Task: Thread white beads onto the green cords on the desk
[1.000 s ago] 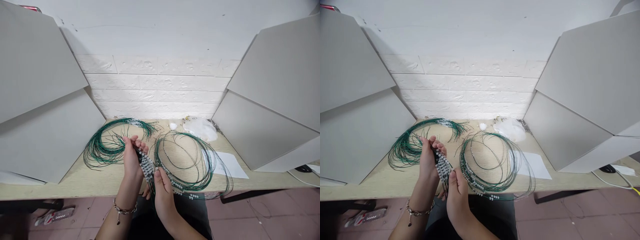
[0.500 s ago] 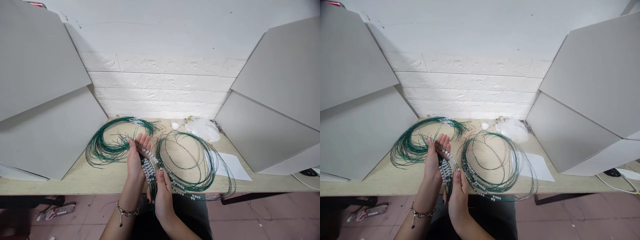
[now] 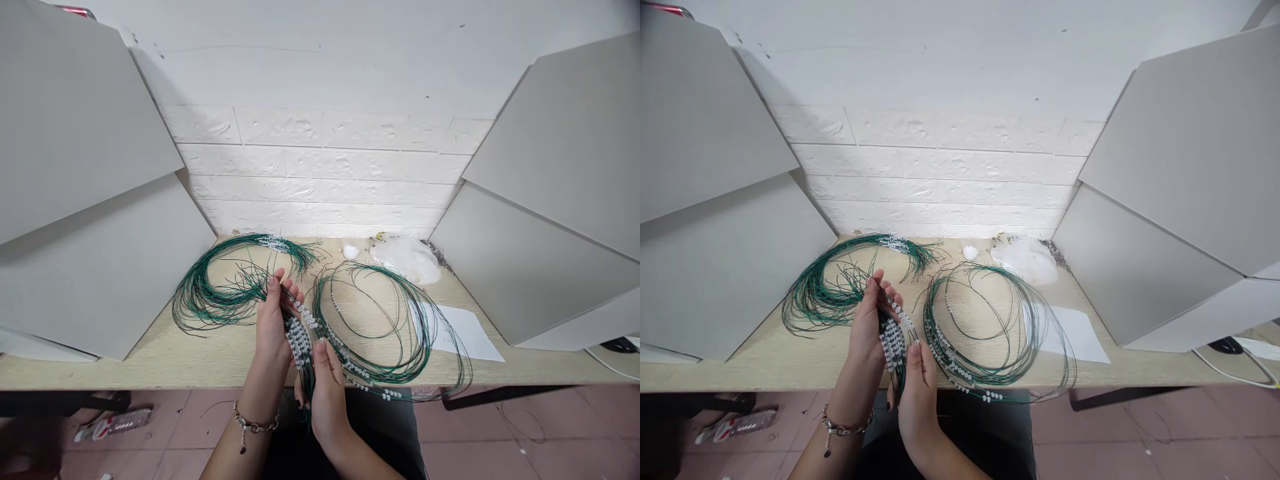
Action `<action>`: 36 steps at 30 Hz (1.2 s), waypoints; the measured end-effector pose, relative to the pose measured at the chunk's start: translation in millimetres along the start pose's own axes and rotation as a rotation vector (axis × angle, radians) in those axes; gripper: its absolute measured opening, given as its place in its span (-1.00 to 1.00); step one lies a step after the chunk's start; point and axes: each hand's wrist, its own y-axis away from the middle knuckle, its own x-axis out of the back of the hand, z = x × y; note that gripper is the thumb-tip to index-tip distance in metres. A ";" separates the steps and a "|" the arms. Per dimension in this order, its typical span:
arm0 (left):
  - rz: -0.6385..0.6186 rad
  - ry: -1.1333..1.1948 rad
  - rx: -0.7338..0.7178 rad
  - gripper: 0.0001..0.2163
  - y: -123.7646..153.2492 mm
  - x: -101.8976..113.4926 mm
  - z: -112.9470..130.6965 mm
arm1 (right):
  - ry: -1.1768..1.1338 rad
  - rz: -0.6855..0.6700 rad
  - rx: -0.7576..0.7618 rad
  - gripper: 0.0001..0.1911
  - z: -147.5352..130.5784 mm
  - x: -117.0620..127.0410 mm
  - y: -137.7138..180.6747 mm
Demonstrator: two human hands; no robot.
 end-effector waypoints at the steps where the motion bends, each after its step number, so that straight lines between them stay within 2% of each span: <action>1: -0.023 0.021 0.013 -0.89 -0.4 0.5 0.9 | 0.000 -0.004 -0.001 -0.54 -0.1 0.1 -0.2; 6: -0.117 0.133 0.125 -0.88 -4.2 2.6 5.2 | 0.021 0.002 -0.017 -0.50 -2.8 0.2 -1.3; 15: -0.220 0.042 0.310 -0.76 -5.7 -2.8 13.0 | 0.038 -0.028 0.022 -0.57 -3.6 0.2 2.3; 19: -0.196 -0.013 0.281 -0.68 -6.5 -3.1 12.1 | 0.026 -0.029 0.019 -0.59 -0.7 3.4 1.7; 23: -0.177 -0.101 0.259 -0.64 -5.0 -3.4 11.3 | 0.052 -0.112 0.040 -0.68 -8.0 8.0 -0.3; 25: -0.169 -0.119 0.247 -0.65 -4.0 -3.9 11.6 | 0.083 -0.142 0.112 -0.74 -15.1 8.5 -1.9; 28: -0.170 -0.120 0.227 -0.66 -2.9 -4.7 11.5 | 0.205 -0.146 0.319 -0.74 -27.0 6.9 -6.1; 33: -0.182 -0.097 0.215 -0.64 -0.8 -5.2 9.2 | 0.624 -0.076 0.745 -0.76 -49.6 1.5 -17.6; 36: -0.183 -0.075 0.239 -0.64 1.4 -5.6 7.2 | 0.793 -0.136 0.811 -0.71 -60.0 -2.0 -24.3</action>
